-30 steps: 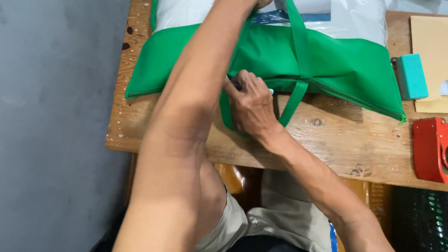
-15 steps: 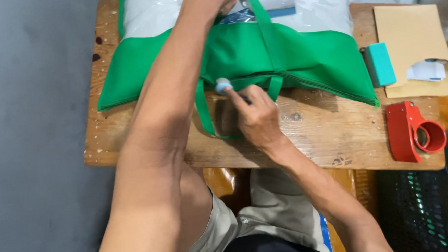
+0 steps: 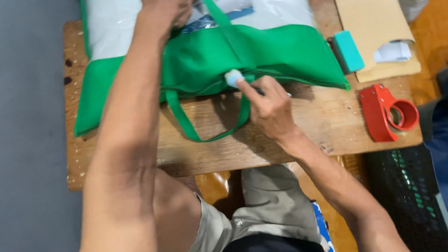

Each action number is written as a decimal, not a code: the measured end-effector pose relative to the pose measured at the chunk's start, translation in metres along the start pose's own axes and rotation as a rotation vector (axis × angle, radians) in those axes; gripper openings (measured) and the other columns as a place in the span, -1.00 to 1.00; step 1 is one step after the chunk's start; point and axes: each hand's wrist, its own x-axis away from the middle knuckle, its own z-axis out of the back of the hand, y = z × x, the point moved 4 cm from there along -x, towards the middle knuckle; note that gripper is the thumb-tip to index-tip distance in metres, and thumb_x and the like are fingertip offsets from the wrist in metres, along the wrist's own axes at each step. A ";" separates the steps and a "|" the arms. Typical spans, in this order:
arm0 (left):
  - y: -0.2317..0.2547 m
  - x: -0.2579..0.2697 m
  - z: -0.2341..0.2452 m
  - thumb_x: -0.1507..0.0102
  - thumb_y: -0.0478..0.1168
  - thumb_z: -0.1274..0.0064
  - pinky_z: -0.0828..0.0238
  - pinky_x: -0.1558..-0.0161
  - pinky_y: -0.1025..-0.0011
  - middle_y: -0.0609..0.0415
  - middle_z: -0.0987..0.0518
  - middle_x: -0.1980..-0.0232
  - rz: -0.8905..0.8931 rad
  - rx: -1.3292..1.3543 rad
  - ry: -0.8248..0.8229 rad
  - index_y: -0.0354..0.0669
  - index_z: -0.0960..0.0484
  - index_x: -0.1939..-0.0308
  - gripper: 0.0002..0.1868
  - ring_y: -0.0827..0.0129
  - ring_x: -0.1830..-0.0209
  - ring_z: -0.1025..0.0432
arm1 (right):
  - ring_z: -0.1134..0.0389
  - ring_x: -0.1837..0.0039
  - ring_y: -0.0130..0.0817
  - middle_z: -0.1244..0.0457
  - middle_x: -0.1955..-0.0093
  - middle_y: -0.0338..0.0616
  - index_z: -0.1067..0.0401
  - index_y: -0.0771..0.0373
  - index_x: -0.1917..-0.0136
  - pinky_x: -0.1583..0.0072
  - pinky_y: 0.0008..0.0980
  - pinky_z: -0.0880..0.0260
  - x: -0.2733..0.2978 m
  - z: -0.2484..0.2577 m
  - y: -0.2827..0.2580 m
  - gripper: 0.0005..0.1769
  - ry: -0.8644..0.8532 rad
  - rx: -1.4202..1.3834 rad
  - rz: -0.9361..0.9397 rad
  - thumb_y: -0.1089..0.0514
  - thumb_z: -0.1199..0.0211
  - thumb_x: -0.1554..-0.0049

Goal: A person is cleaning or prepping the surface of a green bag containing a pillow by rubbing it with a blue sponge.

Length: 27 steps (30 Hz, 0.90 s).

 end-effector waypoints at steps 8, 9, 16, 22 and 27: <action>0.035 0.023 0.005 -0.53 0.18 0.31 -0.35 0.11 -0.22 -0.52 -0.60 0.01 -0.039 -0.011 0.009 -0.44 -0.65 0.08 -0.31 -0.55 0.04 -0.45 | -0.14 0.21 -0.20 -0.07 0.14 -0.10 -0.54 0.24 -0.33 0.27 -0.20 -0.16 0.071 0.042 0.097 -0.66 0.096 0.185 -0.366 0.36 -0.24 -0.31; 0.035 0.023 0.003 -0.53 0.18 0.31 -0.35 0.11 -0.22 -0.52 -0.60 0.01 -0.045 -0.012 0.008 -0.44 -0.65 0.08 -0.31 -0.55 0.04 -0.45 | -0.14 0.21 -0.20 -0.07 0.14 -0.10 -0.54 0.24 -0.33 0.27 -0.20 -0.16 0.076 0.043 0.094 -0.66 0.097 0.189 -0.370 0.36 -0.24 -0.31; 0.040 0.027 0.007 -0.45 0.04 0.30 -0.38 0.13 -0.12 -0.56 -0.61 0.03 -0.058 -0.088 -0.019 -0.42 -0.69 0.08 -0.42 -0.56 0.06 -0.47 | -0.25 0.10 -0.04 -0.22 0.06 -0.02 -0.42 0.14 -0.37 0.08 -0.07 -0.23 0.064 0.028 0.043 -0.59 0.200 -0.040 -0.447 0.32 -0.23 -0.26; 0.046 0.049 0.022 -0.51 0.09 0.38 -0.32 0.06 -0.19 -0.70 -0.55 0.00 -0.037 -0.014 -0.034 -0.54 -0.64 0.00 -0.32 -0.65 0.01 -0.40 | -0.35 0.02 -0.18 -0.30 -0.05 -0.06 -0.44 0.22 -0.28 0.05 -0.21 -0.41 0.104 0.054 0.107 -0.54 0.369 0.029 -0.708 0.43 -0.31 -0.12; 0.042 0.036 0.011 -0.57 0.13 0.38 -0.35 0.08 -0.23 -0.67 -0.58 -0.01 -0.041 -0.078 -0.020 -0.56 -0.64 -0.01 -0.27 -0.64 0.02 -0.43 | -0.31 0.03 -0.30 -0.25 -0.06 -0.06 -0.39 0.26 -0.30 -0.11 -0.32 -0.40 0.120 0.076 0.111 -0.55 0.581 -0.036 -0.923 0.39 -0.28 -0.14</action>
